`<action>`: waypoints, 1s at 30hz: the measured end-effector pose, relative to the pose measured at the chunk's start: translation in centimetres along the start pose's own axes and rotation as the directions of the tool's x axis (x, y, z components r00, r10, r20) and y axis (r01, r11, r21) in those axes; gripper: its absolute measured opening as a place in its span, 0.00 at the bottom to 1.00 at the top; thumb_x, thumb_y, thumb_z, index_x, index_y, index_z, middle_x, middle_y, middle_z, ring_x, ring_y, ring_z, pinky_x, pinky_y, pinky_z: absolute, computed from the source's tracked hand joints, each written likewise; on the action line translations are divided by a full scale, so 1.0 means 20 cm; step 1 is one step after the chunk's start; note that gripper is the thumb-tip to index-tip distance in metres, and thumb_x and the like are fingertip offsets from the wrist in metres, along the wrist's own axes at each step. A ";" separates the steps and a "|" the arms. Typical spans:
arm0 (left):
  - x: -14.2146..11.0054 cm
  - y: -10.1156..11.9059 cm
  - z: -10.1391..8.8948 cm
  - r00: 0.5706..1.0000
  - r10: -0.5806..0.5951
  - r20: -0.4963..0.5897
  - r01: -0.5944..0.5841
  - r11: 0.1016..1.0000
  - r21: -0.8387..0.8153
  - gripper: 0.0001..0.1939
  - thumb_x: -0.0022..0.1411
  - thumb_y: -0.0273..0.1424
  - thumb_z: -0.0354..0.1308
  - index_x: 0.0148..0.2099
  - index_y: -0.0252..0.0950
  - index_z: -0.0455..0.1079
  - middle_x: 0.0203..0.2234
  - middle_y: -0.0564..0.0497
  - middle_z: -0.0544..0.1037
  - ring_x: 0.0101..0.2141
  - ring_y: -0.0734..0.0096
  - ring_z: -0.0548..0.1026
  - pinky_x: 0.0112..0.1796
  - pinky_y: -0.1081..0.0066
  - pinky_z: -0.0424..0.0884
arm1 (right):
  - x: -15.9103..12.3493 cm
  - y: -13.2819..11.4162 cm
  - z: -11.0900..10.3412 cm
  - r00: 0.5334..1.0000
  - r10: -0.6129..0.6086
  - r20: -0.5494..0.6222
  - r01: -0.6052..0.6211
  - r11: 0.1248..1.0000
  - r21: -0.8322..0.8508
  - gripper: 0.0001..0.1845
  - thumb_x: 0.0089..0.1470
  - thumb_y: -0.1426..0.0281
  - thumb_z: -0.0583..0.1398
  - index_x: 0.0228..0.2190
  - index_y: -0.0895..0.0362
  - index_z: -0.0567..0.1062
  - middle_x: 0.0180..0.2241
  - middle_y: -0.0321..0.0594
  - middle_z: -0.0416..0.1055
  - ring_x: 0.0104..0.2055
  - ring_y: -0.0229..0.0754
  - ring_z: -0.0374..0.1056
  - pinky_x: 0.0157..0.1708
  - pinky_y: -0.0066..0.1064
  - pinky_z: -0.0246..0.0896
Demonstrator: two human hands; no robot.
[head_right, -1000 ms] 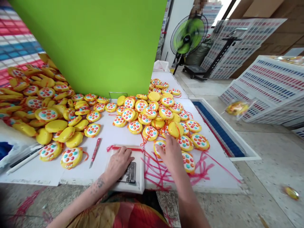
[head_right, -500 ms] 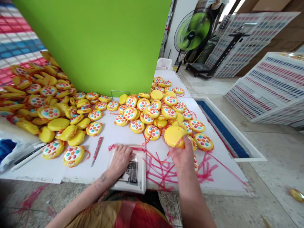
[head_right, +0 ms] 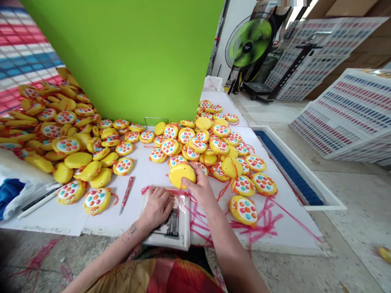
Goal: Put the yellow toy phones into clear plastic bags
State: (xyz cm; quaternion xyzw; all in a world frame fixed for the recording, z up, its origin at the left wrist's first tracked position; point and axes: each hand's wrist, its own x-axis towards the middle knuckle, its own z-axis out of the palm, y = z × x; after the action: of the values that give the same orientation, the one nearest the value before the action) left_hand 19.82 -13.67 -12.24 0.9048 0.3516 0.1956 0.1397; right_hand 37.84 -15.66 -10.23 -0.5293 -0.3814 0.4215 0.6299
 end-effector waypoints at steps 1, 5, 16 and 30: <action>0.00 0.00 0.00 1.000 0.005 -0.012 -0.005 1.000 -0.003 0.10 0.65 0.30 0.48 0.34 0.36 0.69 0.31 0.48 0.74 0.36 0.63 0.69 0.42 0.59 0.60 | 0.01 0.02 0.01 1.000 -0.012 0.027 0.014 0.997 -0.081 0.31 0.45 0.65 0.65 0.52 0.52 0.66 0.52 0.41 0.67 0.51 0.44 0.66 0.49 0.37 0.64; -0.01 -0.02 0.01 0.997 0.027 -0.075 -0.028 1.000 -0.009 0.07 0.64 0.32 0.53 0.34 0.37 0.69 0.31 0.49 0.75 0.37 0.63 0.69 0.43 0.59 0.61 | 0.05 0.10 0.02 0.994 -0.038 0.100 0.067 0.951 -0.301 0.29 0.49 0.63 0.62 0.52 0.56 0.66 0.53 0.45 0.66 0.54 0.45 0.63 0.54 0.39 0.60; -0.02 -0.02 0.00 0.977 0.014 -0.213 -0.043 0.990 -0.132 0.05 0.63 0.32 0.55 0.36 0.37 0.66 0.52 0.43 0.69 0.53 0.58 0.65 0.51 0.54 0.65 | 0.05 0.07 0.06 0.922 -0.021 0.387 0.251 0.794 -0.554 0.21 0.62 0.60 0.48 0.37 0.56 0.76 0.40 0.43 0.75 0.45 0.44 0.69 0.50 0.38 0.61; -0.01 -0.04 0.02 0.986 -0.004 -0.169 -0.030 0.980 -0.198 0.04 0.62 0.32 0.56 0.35 0.37 0.65 0.51 0.44 0.71 0.56 0.56 0.65 0.52 0.52 0.65 | -0.05 0.01 -0.34 0.997 -0.046 0.057 0.072 0.535 -0.842 0.11 0.55 0.65 0.54 0.33 0.55 0.75 0.34 0.40 0.75 0.37 0.44 0.70 0.38 0.34 0.63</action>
State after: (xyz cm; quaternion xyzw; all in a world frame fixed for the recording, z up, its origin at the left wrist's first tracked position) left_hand 19.42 -13.30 -12.85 0.8686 0.3348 0.3067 0.1986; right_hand 43.72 -19.00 -11.44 -0.7479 -0.5634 0.1718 0.3061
